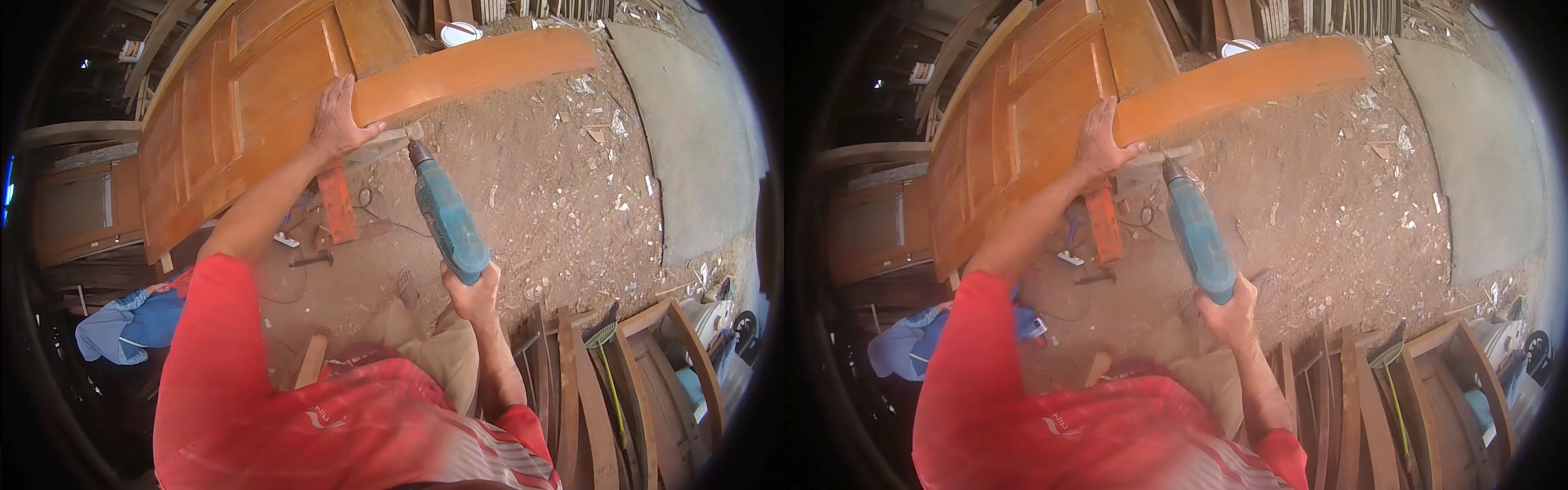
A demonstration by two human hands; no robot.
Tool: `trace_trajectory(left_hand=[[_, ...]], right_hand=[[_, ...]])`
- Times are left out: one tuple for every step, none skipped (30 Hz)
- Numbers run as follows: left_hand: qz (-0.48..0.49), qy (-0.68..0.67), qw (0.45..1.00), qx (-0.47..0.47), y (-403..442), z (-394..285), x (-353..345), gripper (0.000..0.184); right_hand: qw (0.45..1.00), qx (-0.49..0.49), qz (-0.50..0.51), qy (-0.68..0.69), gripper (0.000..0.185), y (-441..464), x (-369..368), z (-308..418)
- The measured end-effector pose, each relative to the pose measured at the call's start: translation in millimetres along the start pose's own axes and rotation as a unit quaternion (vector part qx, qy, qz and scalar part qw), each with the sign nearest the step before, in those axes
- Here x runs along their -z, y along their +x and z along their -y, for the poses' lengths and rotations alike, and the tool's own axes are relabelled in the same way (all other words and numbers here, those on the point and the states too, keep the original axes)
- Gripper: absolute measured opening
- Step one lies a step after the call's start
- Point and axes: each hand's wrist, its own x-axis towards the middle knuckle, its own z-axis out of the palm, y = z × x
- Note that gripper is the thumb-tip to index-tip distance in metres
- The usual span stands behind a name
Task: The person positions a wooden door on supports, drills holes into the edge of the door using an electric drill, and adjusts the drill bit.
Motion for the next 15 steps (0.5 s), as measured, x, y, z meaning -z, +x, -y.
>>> trace_trajectory(left_hand=[[-0.003, 0.003, 1.0, -0.006, -1, 2, -1, 0.11], [0.004, 0.001, 1.0, -0.013, 0, 5, -4, 0.11], [-0.004, 0.007, 1.0, -0.022, 0, 9, -8, 0.109], [-0.013, 0.013, 0.999, -0.028, -1, 12, -10, 0.109], [-0.009, 0.011, 0.999, -0.033, -1, 13, -10, 0.109], [-0.008, 0.023, 0.999, -0.037, -1, 12, -11, 0.111], [-0.009, 0.036, 0.999, -0.04, -1, 10, -10, 0.113], [-0.009, 0.035, 0.998, -0.043, -1, 10, -11, 0.113], [-0.005, 0.031, 0.999, -0.041, -1, 10, -11, 0.114], [-0.001, 0.027, 0.999, -0.041, 0, 10, -10, 0.115], [-0.001, 0.027, 0.999, -0.046, 0, 12, -11, 0.115], [0.0, 0.031, 0.999, -0.044, 1, 13, -12, 0.116], [0.002, 0.035, 0.998, -0.042, 1, 13, -13, 0.117], [0.003, 0.035, 0.998, -0.048, 2, 14, -14, 0.117], [0.008, 0.039, 0.998, -0.044, 2, 15, -14, 0.118]], right_hand=[[1.0, 0.022, -0.005, 0.001, 0.027, -1, -5, -7], [0.999, 0.045, -0.01, 0.001, 0.027, -2, -12, -11], [0.999, 0.038, -0.017, 0.002, 0.027, -4, -19, -15], [0.998, 0.054, -0.036, 0.006, 0.023, -5, -26, -16], [0.996, 0.072, -0.055, 0.01, 0.019, -7, -34, -18], [0.996, 0.07, -0.059, 0.01, 0.019, -9, -41, -20], [0.994, 0.078, -0.07, 0.014, 0.019, -10, -49, -23], [0.993, 0.087, -0.082, 0.02, 0.019, -12, -55, -26], [0.992, 0.088, -0.085, 0.021, 0.019, -15, -62, -29], [0.992, 0.087, -0.091, 0.03, 0.019, -17, -68, -33], [0.991, 0.087, -0.096, 0.039, 0.02, -19, -73, -36], [0.99, 0.087, -0.1, 0.041, 0.02, -21, -77, -40], [0.989, 0.095, -0.104, 0.036, 0.02, -22, -83, -45], [0.988, 0.103, -0.108, 0.032, 0.02, -23, -87, -49], [0.988, 0.103, -0.113, 0.034, 0.02, -23, -90, -52]])
